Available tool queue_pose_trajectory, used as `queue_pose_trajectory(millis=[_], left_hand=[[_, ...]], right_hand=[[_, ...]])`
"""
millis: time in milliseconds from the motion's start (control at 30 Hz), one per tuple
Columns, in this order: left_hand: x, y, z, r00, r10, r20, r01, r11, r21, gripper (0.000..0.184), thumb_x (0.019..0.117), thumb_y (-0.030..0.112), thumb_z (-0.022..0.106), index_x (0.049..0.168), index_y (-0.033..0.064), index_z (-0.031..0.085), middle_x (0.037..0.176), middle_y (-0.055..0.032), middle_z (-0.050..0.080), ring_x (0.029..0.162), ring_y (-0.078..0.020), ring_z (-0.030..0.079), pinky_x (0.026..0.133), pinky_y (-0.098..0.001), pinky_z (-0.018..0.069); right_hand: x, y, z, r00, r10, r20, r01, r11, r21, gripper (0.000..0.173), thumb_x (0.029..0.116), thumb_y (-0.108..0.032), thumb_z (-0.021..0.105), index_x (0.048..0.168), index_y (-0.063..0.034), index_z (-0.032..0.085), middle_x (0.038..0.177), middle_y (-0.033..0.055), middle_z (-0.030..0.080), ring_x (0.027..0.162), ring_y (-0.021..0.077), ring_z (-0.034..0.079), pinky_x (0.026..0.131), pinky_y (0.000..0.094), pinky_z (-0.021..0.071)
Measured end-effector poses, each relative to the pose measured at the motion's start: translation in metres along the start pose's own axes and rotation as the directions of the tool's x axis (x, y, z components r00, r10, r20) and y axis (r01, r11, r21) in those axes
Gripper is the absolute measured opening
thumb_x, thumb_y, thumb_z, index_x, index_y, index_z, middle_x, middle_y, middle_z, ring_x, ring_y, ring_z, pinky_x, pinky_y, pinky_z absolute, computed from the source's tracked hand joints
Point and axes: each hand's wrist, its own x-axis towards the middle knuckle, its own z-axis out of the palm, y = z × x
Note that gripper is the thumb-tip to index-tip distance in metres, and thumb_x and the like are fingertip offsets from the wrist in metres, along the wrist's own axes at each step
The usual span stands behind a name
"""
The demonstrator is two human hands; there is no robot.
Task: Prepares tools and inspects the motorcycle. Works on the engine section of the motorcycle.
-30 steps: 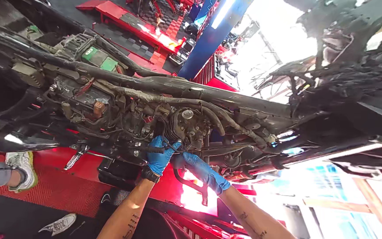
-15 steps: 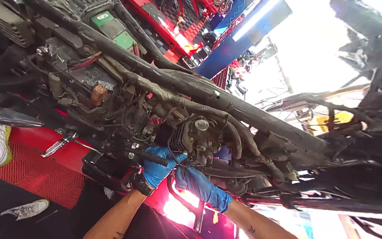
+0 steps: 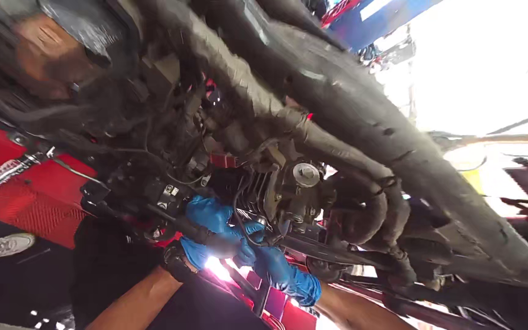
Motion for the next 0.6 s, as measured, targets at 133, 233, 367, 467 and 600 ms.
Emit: queue_pose_trajectory(millis=[133, 233, 367, 467, 600], left_hand=[[-0.006, -0.005, 0.007, 1.000, -0.009, -0.014, 0.008, 1.000, -0.018, 0.069, 0.0870, 0.080, 0.048, 0.064, 0.0161, 0.060, 0.063, -0.0042, 0.062, 0.066, -0.0243, 0.064, 0.077, -0.0503, 0.0488], [-0.003, -0.002, 0.001, 1.000, 0.002, 0.000, -0.002, 1.000, -0.028, 0.069, 0.0867, 0.080, 0.048, 0.062, 0.0164, 0.058, 0.060, -0.0027, 0.060, 0.064, -0.0222, 0.063, 0.076, -0.0479, 0.0487], [-0.004, -0.010, 0.010, 0.999, 0.025, -0.037, -0.026, 0.999, -0.027, 0.065, 0.0895, 0.077, 0.051, 0.061, 0.0186, 0.057, 0.062, -0.0017, 0.062, 0.066, -0.0199, 0.063, 0.079, -0.0477, 0.0466], [0.002, 0.003, -0.004, 1.000, -0.002, -0.021, 0.001, 0.999, -0.051, 0.067, 0.0896, 0.075, 0.052, 0.059, 0.0160, 0.056, 0.059, -0.0038, 0.061, 0.062, -0.0215, 0.061, 0.075, -0.0467, 0.0453], [0.007, 0.009, -0.005, 0.996, -0.002, -0.084, -0.005, 0.997, -0.082, 0.069, 0.0862, 0.076, 0.054, 0.053, 0.0148, 0.051, 0.053, -0.0034, 0.056, 0.057, -0.0212, 0.058, 0.071, -0.0440, 0.0452]], right_hand=[[0.017, 0.012, -0.015, 0.942, 0.033, 0.335, -0.095, 0.980, 0.172, 0.028, 0.0923, -0.051, 0.068, 0.079, -0.0275, 0.064, 0.064, -0.0170, 0.052, 0.059, -0.0044, 0.052, 0.057, 0.0149, 0.0431], [0.017, 0.018, -0.017, 0.936, 0.016, 0.352, -0.110, 0.962, 0.248, 0.027, 0.0942, -0.049, 0.067, 0.081, -0.0259, 0.064, 0.065, -0.0160, 0.053, 0.060, -0.0032, 0.053, 0.058, 0.0156, 0.0440], [0.019, 0.017, -0.018, 0.919, -0.001, 0.394, -0.084, 0.976, 0.199, 0.035, 0.0972, -0.053, 0.061, 0.076, -0.0254, 0.059, 0.063, -0.0161, 0.048, 0.059, -0.0033, 0.049, 0.057, 0.0162, 0.0406], [0.018, 0.016, -0.015, 0.923, -0.012, 0.384, -0.078, 0.973, 0.218, 0.033, 0.0970, -0.051, 0.062, 0.077, -0.0256, 0.058, 0.062, -0.0166, 0.047, 0.057, -0.0040, 0.048, 0.055, 0.0155, 0.0396], [0.017, 0.013, -0.014, 0.930, 0.005, 0.368, -0.089, 0.974, 0.210, 0.032, 0.0973, -0.051, 0.061, 0.077, -0.0263, 0.058, 0.062, -0.0177, 0.046, 0.055, -0.0049, 0.046, 0.054, 0.0147, 0.0387]])
